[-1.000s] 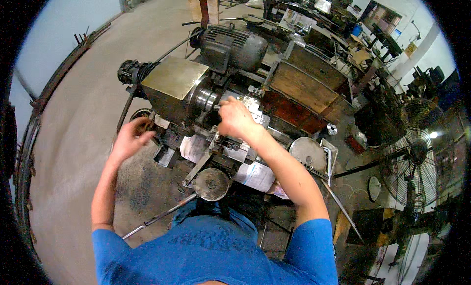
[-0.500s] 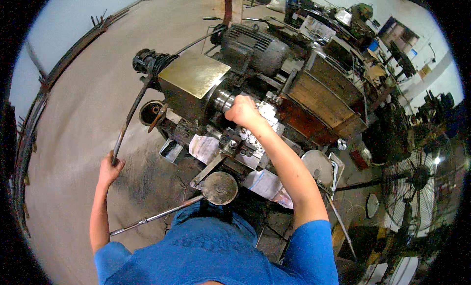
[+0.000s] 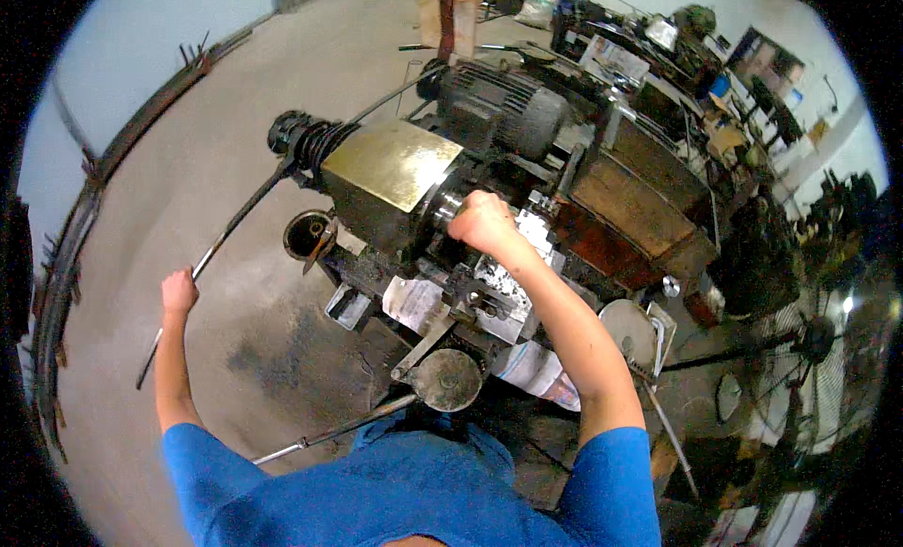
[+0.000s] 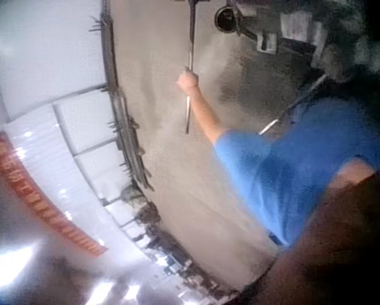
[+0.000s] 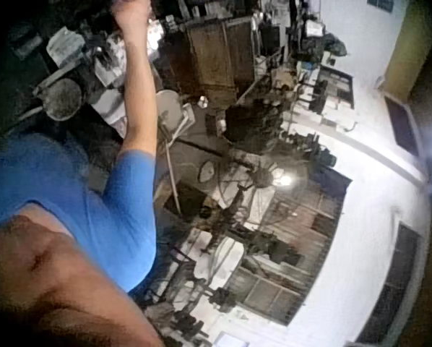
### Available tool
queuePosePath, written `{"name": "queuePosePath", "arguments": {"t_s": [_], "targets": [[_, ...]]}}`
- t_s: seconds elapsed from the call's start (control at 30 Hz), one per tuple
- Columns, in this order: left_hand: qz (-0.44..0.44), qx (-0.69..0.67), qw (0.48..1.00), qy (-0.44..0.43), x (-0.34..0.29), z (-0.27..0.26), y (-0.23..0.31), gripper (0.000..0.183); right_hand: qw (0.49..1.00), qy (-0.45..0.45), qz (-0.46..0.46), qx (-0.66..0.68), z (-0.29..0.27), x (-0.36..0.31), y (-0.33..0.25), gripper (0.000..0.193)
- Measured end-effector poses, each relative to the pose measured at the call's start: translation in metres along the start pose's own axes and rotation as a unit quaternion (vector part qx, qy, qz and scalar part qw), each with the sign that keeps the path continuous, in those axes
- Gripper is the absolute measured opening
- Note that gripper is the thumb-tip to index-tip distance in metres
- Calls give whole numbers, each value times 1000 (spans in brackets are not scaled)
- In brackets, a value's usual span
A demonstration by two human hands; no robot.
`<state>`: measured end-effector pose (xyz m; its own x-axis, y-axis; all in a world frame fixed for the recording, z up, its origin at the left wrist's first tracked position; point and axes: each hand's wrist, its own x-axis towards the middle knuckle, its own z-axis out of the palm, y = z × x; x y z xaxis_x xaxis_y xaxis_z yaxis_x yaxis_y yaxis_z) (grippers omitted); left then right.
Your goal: The person operates a lathe by pulling a long lever to advance a workpiece, then uses both hands to pick up, turn over, and place metal components into a collection tray.
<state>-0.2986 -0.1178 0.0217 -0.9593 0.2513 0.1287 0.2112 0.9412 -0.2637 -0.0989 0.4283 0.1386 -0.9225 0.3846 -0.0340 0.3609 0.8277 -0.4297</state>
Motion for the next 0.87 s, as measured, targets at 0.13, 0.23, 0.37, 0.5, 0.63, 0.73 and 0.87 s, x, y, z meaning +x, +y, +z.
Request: {"name": "queuePosePath", "arguments": {"t_s": [0.13,0.23,0.37,0.5,0.63,0.73,0.87], "targets": [[6,-253,947,198,-1,1,47,34,985,114,-118,48,-18,-47,11,18],[-13,-572,788,227,-28,37,141,27,953,198,-174,148,-48,-113,58,22],[66,-342,917,-195,-60,105,255,45,973,218,-2,78,-61,-205,154,21],[201,-97,959,-176,-51,120,280,23,949,226,220,20,-49,-303,269,23],[326,-14,935,-140,-19,90,265,22,913,227,337,-35,-48,-377,321,39],[269,-61,951,-139,-37,59,275,26,851,145,457,-215,-18,-473,407,37],[239,-157,945,-158,-69,68,224,50,783,-13,604,-146,11,-506,449,68]]}}
